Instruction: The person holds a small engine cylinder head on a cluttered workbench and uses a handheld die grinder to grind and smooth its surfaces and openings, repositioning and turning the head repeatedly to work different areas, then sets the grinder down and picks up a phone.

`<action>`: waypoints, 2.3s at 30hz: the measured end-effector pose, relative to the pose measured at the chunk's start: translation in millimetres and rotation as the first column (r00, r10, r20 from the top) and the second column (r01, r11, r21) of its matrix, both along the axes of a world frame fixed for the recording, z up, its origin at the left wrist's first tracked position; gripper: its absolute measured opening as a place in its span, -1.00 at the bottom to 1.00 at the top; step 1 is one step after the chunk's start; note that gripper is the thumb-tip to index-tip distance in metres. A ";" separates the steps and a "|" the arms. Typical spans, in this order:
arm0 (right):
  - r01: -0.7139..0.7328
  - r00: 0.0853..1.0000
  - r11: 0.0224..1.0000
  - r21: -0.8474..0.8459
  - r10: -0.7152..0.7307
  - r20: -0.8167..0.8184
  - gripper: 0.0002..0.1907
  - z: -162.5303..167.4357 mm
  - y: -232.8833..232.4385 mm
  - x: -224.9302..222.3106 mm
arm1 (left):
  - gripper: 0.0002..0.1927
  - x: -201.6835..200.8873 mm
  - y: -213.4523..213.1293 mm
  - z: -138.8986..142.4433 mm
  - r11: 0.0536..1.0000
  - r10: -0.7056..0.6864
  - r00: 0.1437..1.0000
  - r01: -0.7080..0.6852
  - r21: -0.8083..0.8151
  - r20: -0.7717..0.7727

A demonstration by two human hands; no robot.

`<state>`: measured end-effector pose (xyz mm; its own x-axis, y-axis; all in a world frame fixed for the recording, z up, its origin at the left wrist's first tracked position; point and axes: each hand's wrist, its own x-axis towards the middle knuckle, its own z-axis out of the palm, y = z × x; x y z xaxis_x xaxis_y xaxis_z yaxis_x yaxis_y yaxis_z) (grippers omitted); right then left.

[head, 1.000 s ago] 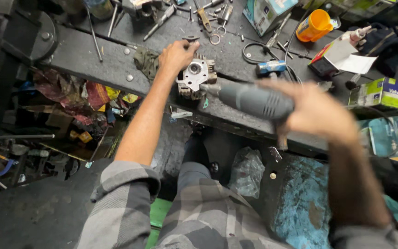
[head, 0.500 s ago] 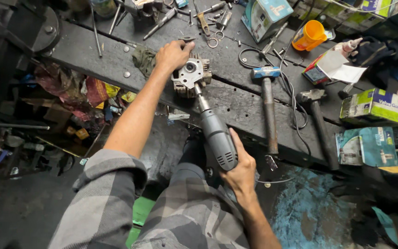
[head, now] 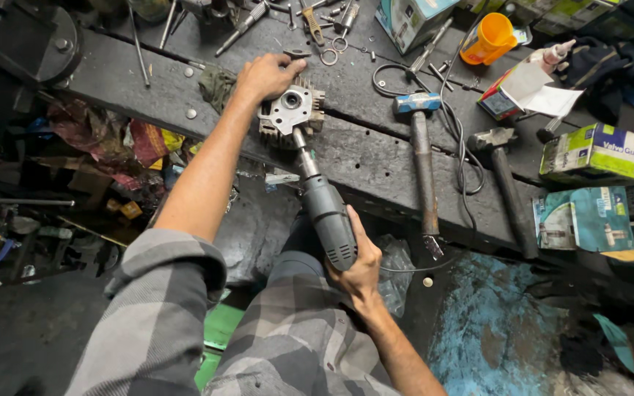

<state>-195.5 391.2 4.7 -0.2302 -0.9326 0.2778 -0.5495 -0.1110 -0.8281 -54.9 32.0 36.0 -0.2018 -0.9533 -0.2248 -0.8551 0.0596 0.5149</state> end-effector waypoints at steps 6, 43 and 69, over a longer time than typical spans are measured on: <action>0.009 0.999 1.000 0.021 -0.010 0.042 -0.10 -10.0 1.8 1.7 | -0.34 0.6 0.4 2.4 1.000 -0.014 1.000 0.013 -0.026 -0.022; -0.039 0.999 0.999 -0.011 0.039 0.019 -0.07 -28.6 -4.2 -8.6 | -0.31 6.0 -8.4 -4.6 0.998 -0.054 0.997 0.053 -0.021 -0.048; -0.127 0.988 0.991 0.029 0.124 0.095 -0.06 -30.4 -13.2 -29.7 | -0.34 8.9 -18.9 -16.1 0.992 -0.124 0.990 0.121 -0.048 -0.072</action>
